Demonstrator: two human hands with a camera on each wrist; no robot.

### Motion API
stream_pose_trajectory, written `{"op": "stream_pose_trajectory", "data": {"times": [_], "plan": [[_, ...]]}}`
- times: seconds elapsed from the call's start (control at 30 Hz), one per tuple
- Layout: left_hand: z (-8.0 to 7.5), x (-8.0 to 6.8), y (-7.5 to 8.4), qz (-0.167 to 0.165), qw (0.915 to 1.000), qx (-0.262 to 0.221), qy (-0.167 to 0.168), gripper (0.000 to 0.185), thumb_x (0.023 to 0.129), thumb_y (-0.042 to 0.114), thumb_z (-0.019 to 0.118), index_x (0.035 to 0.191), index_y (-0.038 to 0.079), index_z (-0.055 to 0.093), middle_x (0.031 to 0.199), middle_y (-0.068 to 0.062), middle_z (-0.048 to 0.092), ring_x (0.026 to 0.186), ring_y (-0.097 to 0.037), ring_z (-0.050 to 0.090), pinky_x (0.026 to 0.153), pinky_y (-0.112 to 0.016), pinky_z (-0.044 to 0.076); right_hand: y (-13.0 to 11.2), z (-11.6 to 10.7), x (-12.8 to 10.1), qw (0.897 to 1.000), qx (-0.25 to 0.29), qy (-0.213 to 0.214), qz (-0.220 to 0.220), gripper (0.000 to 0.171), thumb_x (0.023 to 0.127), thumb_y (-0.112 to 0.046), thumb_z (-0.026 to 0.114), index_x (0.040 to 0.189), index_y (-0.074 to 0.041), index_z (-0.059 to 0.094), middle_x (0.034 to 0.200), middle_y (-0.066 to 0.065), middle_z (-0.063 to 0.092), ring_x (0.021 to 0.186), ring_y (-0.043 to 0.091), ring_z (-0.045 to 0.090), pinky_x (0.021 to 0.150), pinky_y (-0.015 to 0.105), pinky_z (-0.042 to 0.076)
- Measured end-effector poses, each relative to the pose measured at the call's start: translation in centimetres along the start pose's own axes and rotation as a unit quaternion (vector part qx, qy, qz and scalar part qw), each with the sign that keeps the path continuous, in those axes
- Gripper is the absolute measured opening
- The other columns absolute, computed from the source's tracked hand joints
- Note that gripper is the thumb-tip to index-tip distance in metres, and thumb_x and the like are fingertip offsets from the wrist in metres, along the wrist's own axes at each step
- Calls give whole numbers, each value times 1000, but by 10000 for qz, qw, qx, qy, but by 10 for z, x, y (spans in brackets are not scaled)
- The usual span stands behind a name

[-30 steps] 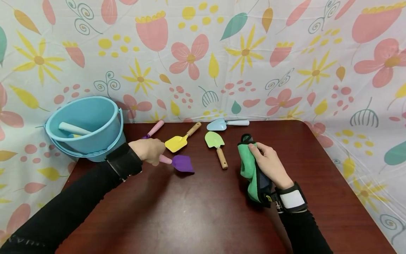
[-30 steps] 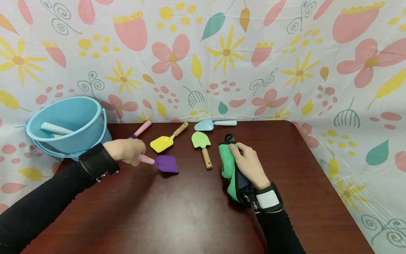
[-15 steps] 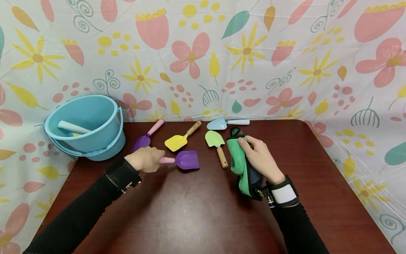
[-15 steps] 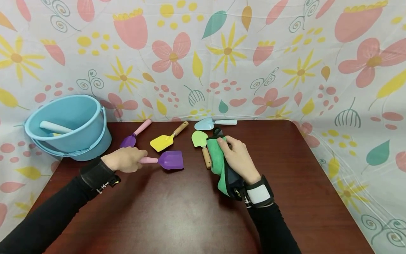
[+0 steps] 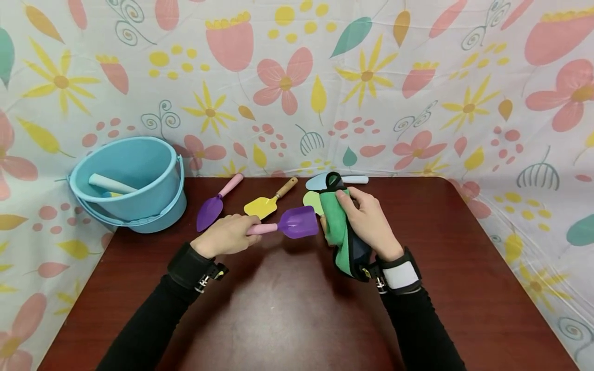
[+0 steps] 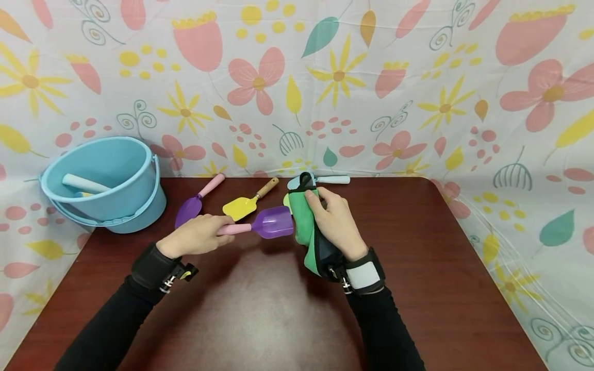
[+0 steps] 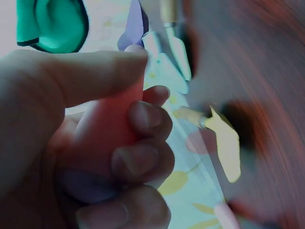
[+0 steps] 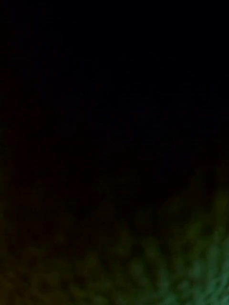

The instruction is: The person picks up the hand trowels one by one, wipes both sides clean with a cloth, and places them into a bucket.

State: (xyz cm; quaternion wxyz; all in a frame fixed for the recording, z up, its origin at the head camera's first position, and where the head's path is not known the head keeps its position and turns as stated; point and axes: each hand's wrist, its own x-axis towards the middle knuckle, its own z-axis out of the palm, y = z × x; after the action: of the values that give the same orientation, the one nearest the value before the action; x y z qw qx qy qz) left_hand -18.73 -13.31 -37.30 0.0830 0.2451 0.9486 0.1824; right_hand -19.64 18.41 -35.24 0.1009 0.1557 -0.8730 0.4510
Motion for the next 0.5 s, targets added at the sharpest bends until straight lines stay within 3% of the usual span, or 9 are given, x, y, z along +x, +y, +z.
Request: {"op": "stream_pose_trajectory", "data": {"times": [0.1, 0.3, 0.5], "plan": [[4, 3, 5, -56, 9988, -366, 330, 24, 94, 35, 66, 84, 15, 57, 62, 3, 43, 59, -15, 47, 57, -31, 39, -5, 2, 4, 9999, 13, 68, -84, 46, 102, -49, 46, 76, -11, 44, 61, 5, 33, 52, 22, 40, 55, 31, 33], [9, 11, 19, -2, 9926, -833, 886, 22, 96, 35, 64, 88, 15, 60, 62, 4, 39, 58, -14, 44, 56, -32, 37, -11, 11, 13, 9993, 26, 269, -262, 44, 102, -47, 47, 75, -11, 46, 60, 4, 39, 53, 19, 45, 56, 31, 37], [17, 22, 32, 104, 9874, -1129, 1104, 21, 98, 35, 61, 94, 15, 66, 65, 4, 47, 63, -13, 49, 61, -32, 41, -16, 27, 18, 9969, -192, 600, -476, 43, 102, -44, 49, 74, -11, 45, 58, 5, 35, 49, 20, 38, 52, 32, 32]]}}
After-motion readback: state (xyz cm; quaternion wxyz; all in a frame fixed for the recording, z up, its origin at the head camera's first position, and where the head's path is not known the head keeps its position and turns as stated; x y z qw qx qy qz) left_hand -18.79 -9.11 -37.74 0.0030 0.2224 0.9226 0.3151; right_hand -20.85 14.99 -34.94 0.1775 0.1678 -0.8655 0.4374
